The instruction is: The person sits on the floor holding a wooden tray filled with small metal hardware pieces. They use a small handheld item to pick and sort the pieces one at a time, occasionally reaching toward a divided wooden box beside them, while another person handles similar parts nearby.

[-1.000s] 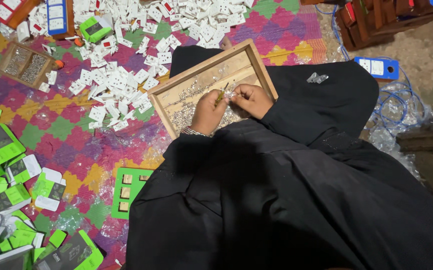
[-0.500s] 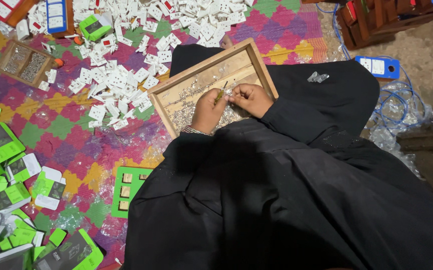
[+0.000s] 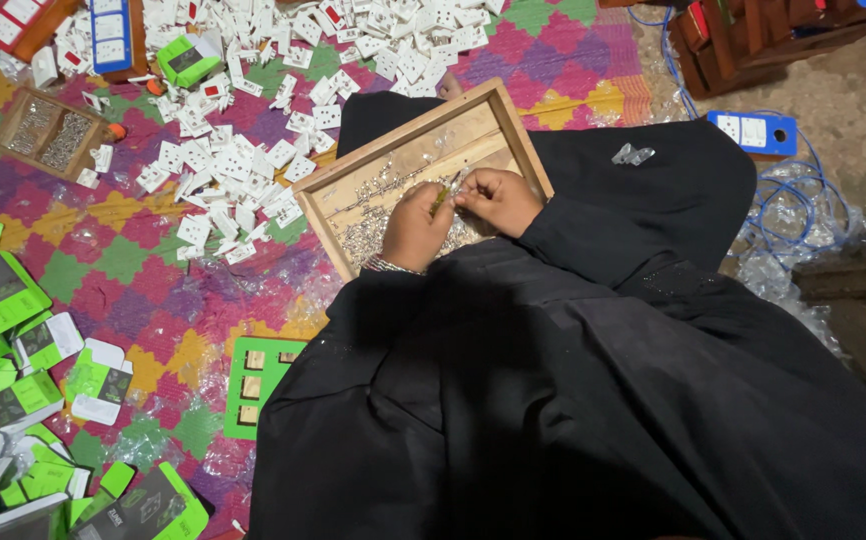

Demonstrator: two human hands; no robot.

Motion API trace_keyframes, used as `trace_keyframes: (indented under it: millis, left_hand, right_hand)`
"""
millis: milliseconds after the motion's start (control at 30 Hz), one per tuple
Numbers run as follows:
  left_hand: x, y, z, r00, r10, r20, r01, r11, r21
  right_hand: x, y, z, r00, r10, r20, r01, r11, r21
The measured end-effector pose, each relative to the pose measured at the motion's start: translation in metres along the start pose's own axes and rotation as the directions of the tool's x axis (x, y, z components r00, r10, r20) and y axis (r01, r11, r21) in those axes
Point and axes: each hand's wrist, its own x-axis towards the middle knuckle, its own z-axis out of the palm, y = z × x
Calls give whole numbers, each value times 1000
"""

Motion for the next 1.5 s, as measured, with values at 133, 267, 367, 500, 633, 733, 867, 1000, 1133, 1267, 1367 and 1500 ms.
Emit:
trace_keyframes:
  millis: [133,267,367,500,633,733,867,1000,1133,1267,1367,1500]
  left_hand:
    - [1,4,0,984,173,-52,-158,962,221]
    - [-1,6,3,971,230,-71,-188,909,371]
    - [-2,3,5,965,230,-122,-164,900,403]
    - [-5,0,8,967,210,-147,-125,887,444]
    - [-4,-1,9,979,147,-140,-77,907,414]
    - [-2,-5,6,987,127,-97,-82,923,377]
    - [-5,-9,2,996,83,-37,-67,947,314]
    - [-8,-6,2,998,65,-20,-57,958,280]
    - [-7,1,-1,994,98,-49,-88,980,181]
    - [-7,2,-2,997,79,24,-81,994,68]
    - [-6,0,0,994,106,-19,-102,984,146]
    - [-7,-2,1,993,89,-74,-76,983,167]
  right_hand:
    - [1,-1,-1,999,-10,41,11,1000,-25]
    - [0,0,-3,998,-32,61,35,998,-52]
    - [-1,2,-3,994,-70,84,75,996,-56]
    - [-4,5,0,993,-37,110,36,999,8]
    - [-6,6,0,992,-101,77,104,994,-42]
    - [-6,6,0,990,-134,54,135,991,-16]
    - [-9,4,1,998,-55,-12,56,996,70]
    - [-10,1,1,993,114,-39,-111,991,68]
    - [-10,-3,0,999,18,-47,-18,1000,0]
    - [-10,-4,-1,995,71,-69,-71,997,2]
    - [-11,-5,0,998,-5,-58,5,1000,4]
    - [-11,-11,1,997,3,-72,-6,999,-44]
